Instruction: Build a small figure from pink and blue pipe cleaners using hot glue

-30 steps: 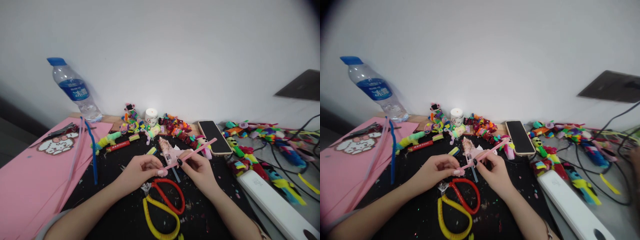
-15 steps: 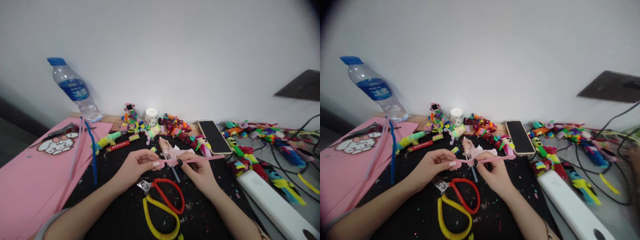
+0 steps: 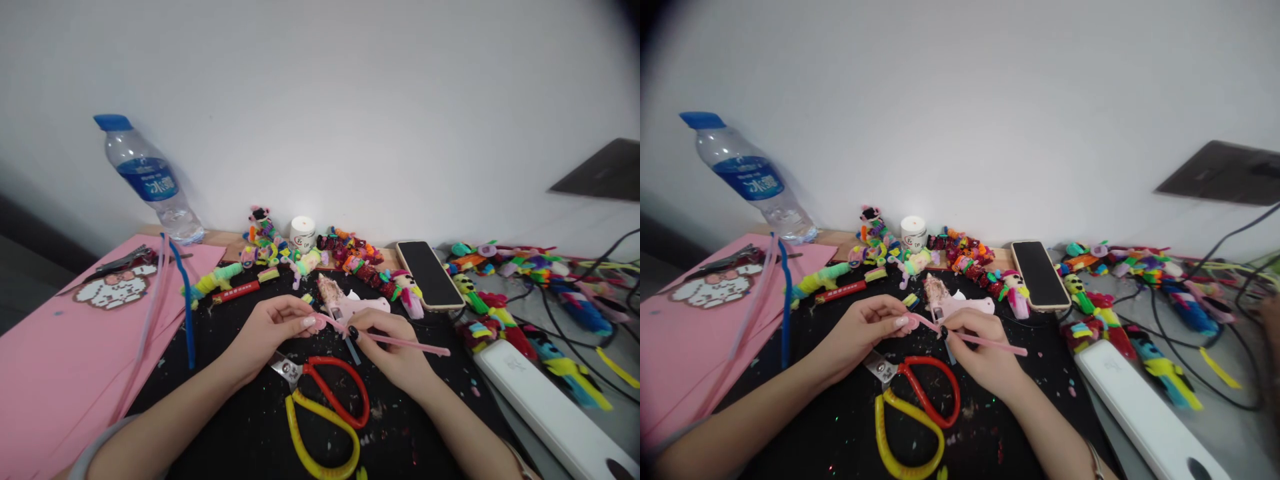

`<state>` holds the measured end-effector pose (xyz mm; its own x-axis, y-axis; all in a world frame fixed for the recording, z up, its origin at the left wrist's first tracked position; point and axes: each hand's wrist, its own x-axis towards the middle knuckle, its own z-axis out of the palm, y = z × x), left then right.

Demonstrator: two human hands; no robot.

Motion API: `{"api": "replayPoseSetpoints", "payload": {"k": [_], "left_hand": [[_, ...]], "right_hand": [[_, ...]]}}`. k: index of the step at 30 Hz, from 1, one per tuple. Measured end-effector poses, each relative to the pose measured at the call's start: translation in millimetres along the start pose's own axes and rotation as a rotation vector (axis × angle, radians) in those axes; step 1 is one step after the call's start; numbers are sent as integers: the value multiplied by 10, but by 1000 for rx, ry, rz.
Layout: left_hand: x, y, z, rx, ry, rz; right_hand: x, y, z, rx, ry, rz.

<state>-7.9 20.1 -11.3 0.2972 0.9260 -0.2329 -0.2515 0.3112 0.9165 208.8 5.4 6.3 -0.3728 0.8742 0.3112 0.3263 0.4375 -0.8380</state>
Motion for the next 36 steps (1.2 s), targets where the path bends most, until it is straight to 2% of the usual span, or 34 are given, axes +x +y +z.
{"api": "replayPoseSetpoints", "payload": {"k": [11, 19, 31, 36], "left_hand": [[-11, -10, 3, -43, 30, 1], [-28, 1, 19, -21, 27, 3], [-53, 59, 82, 165, 26, 51], [-56, 68, 95, 191, 44, 50]], "right_hand": [[1, -65, 61, -78, -75, -131], [-6, -116, 98, -135, -99, -176], [-41, -93, 88, -157, -62, -78], [-48, -81, 100, -152, -72, -78]]}}
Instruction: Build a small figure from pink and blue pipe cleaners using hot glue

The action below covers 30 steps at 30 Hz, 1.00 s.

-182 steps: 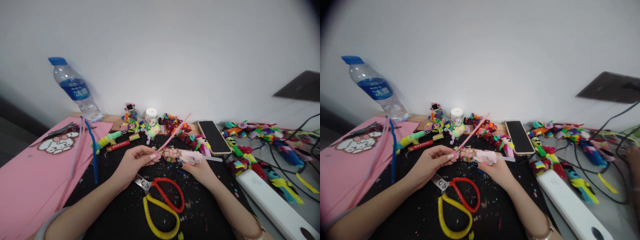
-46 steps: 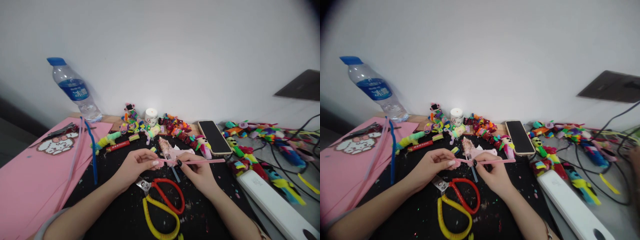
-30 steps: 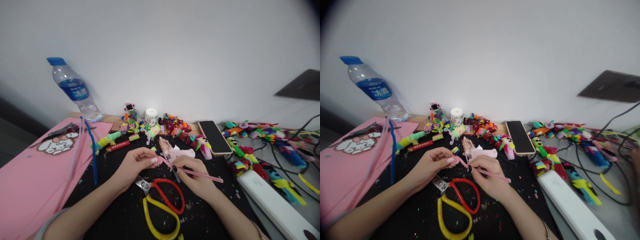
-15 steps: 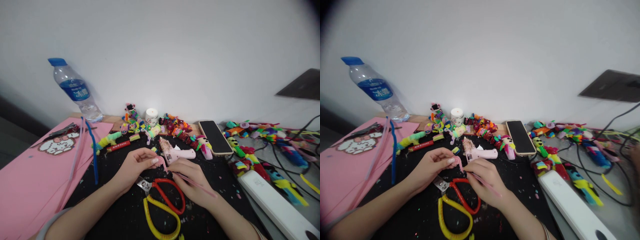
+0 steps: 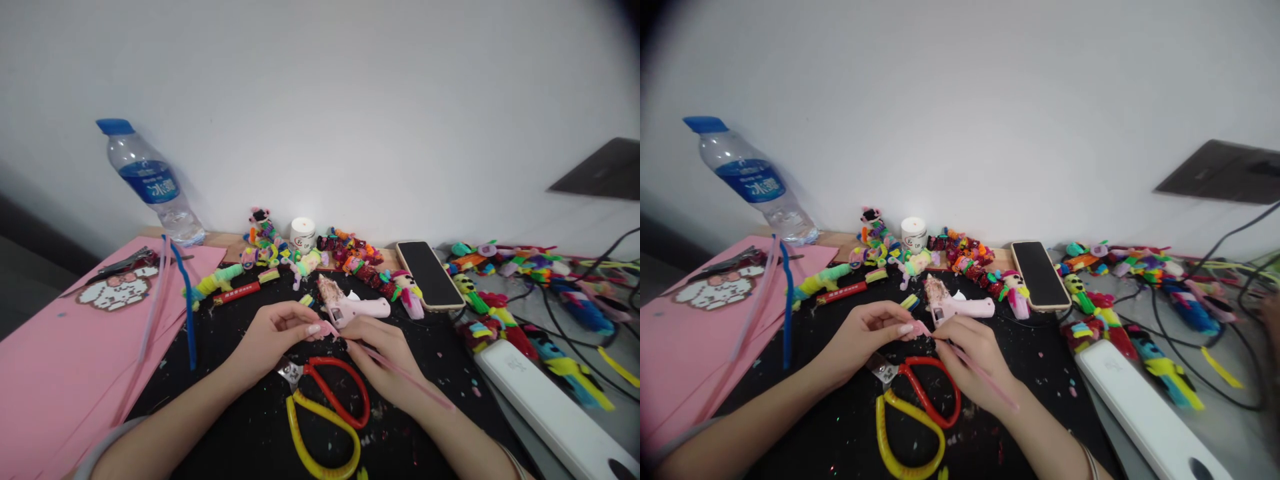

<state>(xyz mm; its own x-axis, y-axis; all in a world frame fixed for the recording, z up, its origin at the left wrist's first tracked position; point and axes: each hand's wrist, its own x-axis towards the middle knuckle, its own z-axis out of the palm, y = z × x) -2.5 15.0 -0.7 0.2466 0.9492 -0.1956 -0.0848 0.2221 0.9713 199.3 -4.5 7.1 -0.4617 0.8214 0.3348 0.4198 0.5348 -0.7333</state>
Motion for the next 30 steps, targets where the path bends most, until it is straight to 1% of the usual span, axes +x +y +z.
{"api": "replayPoseSetpoints", "payload": {"k": [5, 13, 20, 24, 30], "left_hand": [[-13, -15, -6, -5, 13, -14], [-17, -24, 14, -56, -19, -26], [-50, -40, 34, -45, 6, -24], [-54, -60, 31, -72, -19, -30], [-52, -86, 29, -134, -61, -75]], "right_hand": [[12, 5, 8, 11, 16, 6], [6, 7, 24, 59, 1, 48], [1, 4, 48, 96, -2, 75], [3, 2, 61, 125, 10, 73], [7, -19, 67, 152, 36, 107]]}}
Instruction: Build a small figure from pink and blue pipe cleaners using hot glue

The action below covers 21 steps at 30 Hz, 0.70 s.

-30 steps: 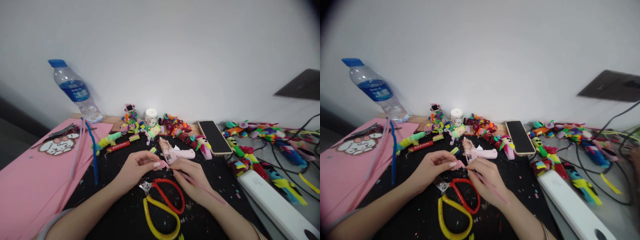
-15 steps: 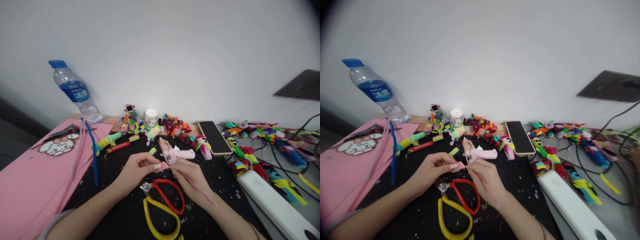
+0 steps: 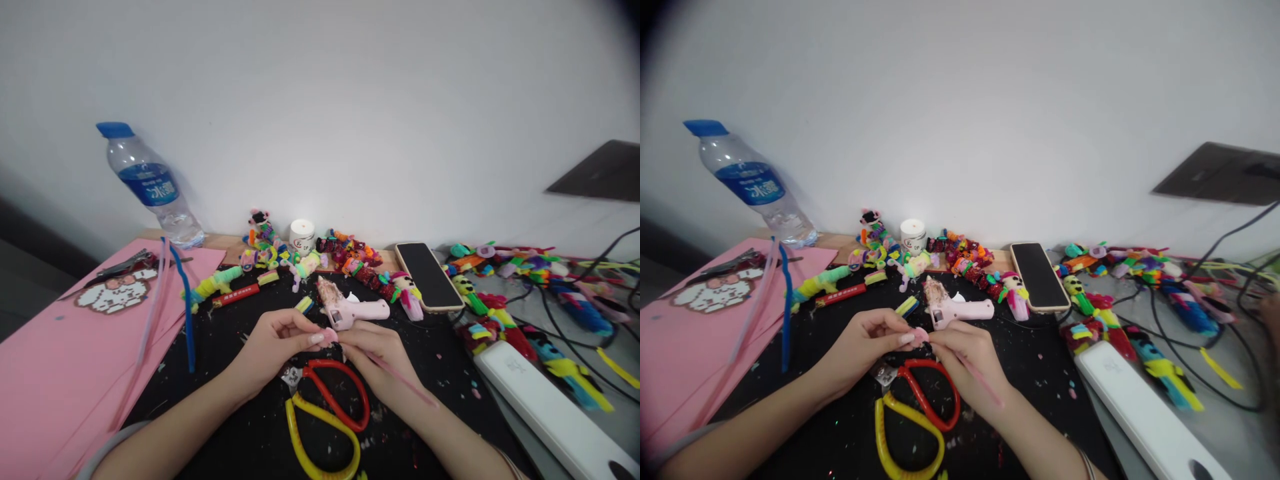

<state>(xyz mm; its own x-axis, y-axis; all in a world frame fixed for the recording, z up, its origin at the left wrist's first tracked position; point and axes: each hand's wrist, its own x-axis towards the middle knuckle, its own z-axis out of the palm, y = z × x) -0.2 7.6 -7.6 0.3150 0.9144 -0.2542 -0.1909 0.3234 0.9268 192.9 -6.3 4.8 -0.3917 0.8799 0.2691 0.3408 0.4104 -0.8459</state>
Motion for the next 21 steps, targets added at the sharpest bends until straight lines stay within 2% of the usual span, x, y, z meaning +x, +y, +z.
{"api": "replayPoseSetpoints", "payload": {"k": [13, 21], "left_hand": [[-9, 10, 9, -49, -26, -38], [-2, 17, -1, -22, -25, -23]], "right_hand": [[24, 43, 26, 94, 87, 82], [22, 35, 24, 147, 70, 131]]}}
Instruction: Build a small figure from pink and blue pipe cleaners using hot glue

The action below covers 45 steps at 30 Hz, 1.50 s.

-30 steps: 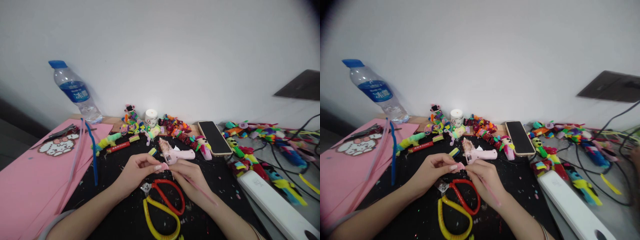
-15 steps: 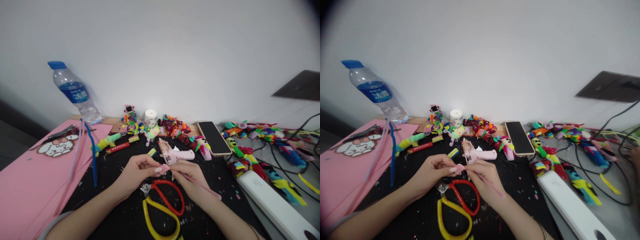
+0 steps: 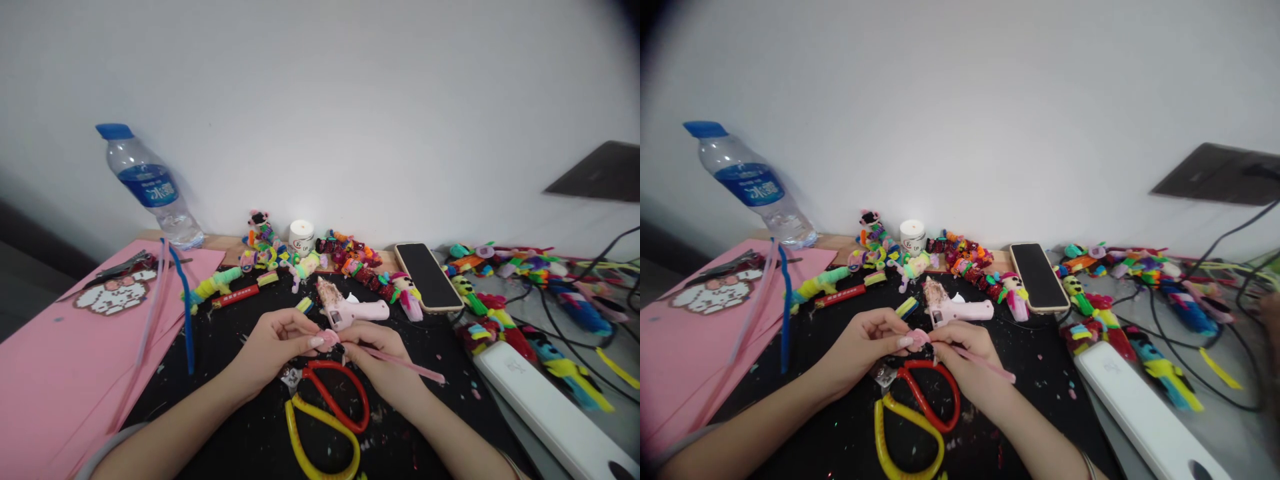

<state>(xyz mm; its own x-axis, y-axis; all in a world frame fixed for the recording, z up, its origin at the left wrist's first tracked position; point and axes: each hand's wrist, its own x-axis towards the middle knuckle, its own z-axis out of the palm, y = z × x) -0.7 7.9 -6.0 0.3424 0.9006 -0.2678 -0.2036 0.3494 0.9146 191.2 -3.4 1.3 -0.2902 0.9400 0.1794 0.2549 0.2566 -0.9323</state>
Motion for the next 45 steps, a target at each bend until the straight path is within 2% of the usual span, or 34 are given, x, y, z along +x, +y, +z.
{"api": "replayPoseSetpoints", "payload": {"k": [20, 37, 45], "left_hand": [[7, 10, 13, 13, 24, 35], [-22, 35, 73, 8, 9, 46], [-37, 52, 75, 97, -2, 63]], "right_hand": [[-9, 31, 23, -1, -18, 36], [-21, 2, 45, 36, 35, 36], [-25, -49, 50, 88, 61, 63]]}}
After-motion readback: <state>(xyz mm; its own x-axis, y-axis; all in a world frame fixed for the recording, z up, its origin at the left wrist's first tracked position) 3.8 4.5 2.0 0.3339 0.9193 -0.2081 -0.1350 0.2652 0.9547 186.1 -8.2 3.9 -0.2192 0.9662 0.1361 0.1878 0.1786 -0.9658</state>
